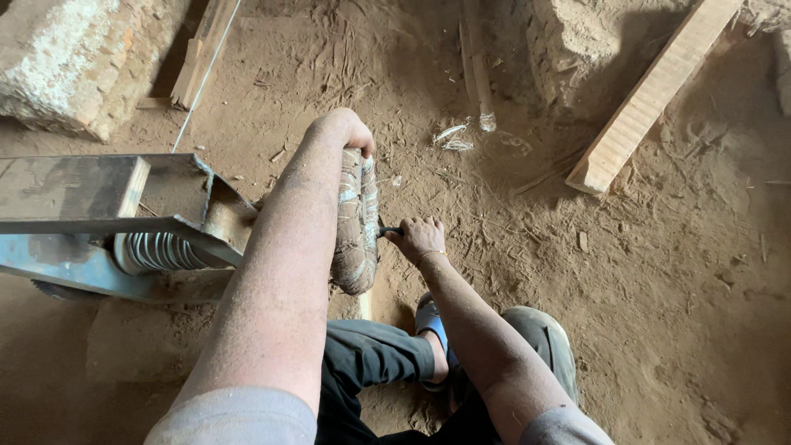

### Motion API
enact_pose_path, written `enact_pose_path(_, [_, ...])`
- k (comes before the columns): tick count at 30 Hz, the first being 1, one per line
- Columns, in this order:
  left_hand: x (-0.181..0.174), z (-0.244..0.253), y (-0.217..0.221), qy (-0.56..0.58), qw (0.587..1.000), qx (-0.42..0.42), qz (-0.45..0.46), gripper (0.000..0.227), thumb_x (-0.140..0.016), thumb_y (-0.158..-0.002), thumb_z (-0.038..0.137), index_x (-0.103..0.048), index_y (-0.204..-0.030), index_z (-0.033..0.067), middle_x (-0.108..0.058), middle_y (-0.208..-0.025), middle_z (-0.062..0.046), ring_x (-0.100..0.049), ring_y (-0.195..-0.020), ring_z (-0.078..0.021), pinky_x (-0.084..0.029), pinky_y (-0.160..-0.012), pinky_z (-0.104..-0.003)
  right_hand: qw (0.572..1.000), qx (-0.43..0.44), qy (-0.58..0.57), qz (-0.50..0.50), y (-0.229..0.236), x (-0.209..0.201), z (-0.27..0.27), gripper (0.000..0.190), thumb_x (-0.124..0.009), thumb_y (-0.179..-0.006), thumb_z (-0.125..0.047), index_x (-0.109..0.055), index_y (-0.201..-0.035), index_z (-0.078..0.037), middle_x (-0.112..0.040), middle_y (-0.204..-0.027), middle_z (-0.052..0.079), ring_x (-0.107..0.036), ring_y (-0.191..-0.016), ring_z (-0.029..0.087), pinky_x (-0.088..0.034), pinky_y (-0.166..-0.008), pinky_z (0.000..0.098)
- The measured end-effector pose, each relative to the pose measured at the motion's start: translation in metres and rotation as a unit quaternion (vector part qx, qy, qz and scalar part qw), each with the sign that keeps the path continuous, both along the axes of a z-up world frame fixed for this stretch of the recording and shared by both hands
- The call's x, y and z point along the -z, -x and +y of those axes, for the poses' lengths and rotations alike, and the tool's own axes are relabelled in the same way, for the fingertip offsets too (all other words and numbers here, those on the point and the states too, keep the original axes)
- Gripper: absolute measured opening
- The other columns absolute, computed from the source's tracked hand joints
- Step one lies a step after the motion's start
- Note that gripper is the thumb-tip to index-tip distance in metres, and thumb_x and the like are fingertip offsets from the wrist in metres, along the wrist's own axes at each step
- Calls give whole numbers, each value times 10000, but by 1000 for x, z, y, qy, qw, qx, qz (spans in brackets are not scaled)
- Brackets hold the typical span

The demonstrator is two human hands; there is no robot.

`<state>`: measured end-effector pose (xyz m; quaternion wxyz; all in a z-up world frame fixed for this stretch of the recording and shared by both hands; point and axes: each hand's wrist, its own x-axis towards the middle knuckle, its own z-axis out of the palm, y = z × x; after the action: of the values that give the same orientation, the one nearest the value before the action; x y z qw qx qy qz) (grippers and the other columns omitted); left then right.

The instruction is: The person operates a manual winding machine by turning a crank handle to wrap rope around a cylindrical spool.

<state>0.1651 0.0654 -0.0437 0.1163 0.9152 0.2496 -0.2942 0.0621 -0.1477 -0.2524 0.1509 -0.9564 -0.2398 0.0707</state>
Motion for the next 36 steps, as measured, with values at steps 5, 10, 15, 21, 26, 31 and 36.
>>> enact_pose_path(5, [16, 9, -18, 13, 999, -5, 38, 444, -792, -763, 329, -784, -1149, 109, -765, -1191, -138, -737, -991, -294, -561, -945, -478, 1000, -1, 2, 16, 8, -5, -2, 579, -543, -914, -714, -757, -1043, -192, -710, -1059, 104, -607, -1118, 326, -378, -997, 495])
enact_pose_path(10, [30, 16, -41, 76, 987, -10, 142, 418, -767, -750, 332, -795, -1102, 110, -793, -1130, -126, -728, -918, -287, -562, -910, -496, 998, 2, 17, 56, 21, -16, -8, 611, -531, -917, -731, -759, -1055, -181, -722, -1034, 107, -622, -1100, 325, -394, -964, 498])
enact_pose_path(15, [12, 11, -34, 54, 994, -25, 90, 427, -813, -766, 313, -765, -1137, 107, -743, -1193, -152, -724, -949, -283, -570, -924, -476, 996, -4, 27, 81, 30, -25, -10, 634, -519, -907, -750, -767, -1030, -180, -731, -995, 111, -637, -1075, 318, -398, -935, 492])
enact_pose_path(21, [0, 5, -20, 49, 996, -13, 77, 507, -782, -786, 356, -761, -1231, 113, -738, -1216, -146, -705, -966, -284, -550, -943, -472, 996, -11, 26, 83, 26, -22, -9, 650, -523, -892, -762, -782, -986, -173, -731, -975, 102, -658, -1043, 324, -403, -920, 507])
enact_pose_path(26, [-21, -14, 21, -29, 946, -18, -323, 293, -586, -955, 96, -685, -1214, 2, -737, -1155, -204, -743, -951, -275, -649, -825, -454, 996, -15, 16, 84, 25, -20, -9, 644, -512, -896, -761, -780, -981, -182, -742, -956, 97, -675, -1025, 320, -404, -940, 511])
enact_pose_path(31, [-21, -64, 133, -107, 904, 50, -410, 662, -823, -814, 255, -516, -1366, 58, -438, -1457, -226, -562, -1170, -322, -558, -874, -458, 995, -13, 25, 96, 25, -20, -9, 661, -503, -908, -776, -750, -1012, -172, -738, -951, 105, -686, -1003, 312, -424, -923, 510])
enact_pose_path(36, [1, -94, 195, -134, 877, -3, -462, 1134, -909, -680, 289, -231, -1569, 98, -250, -1571, -315, -530, -1223, -470, -580, -847, -532, 994, -9, 48, 93, 26, -25, -8, 651, -491, -908, -771, -755, -1026, -187, -742, -973, 110, -694, -1017, 327, -407, -969, 543])
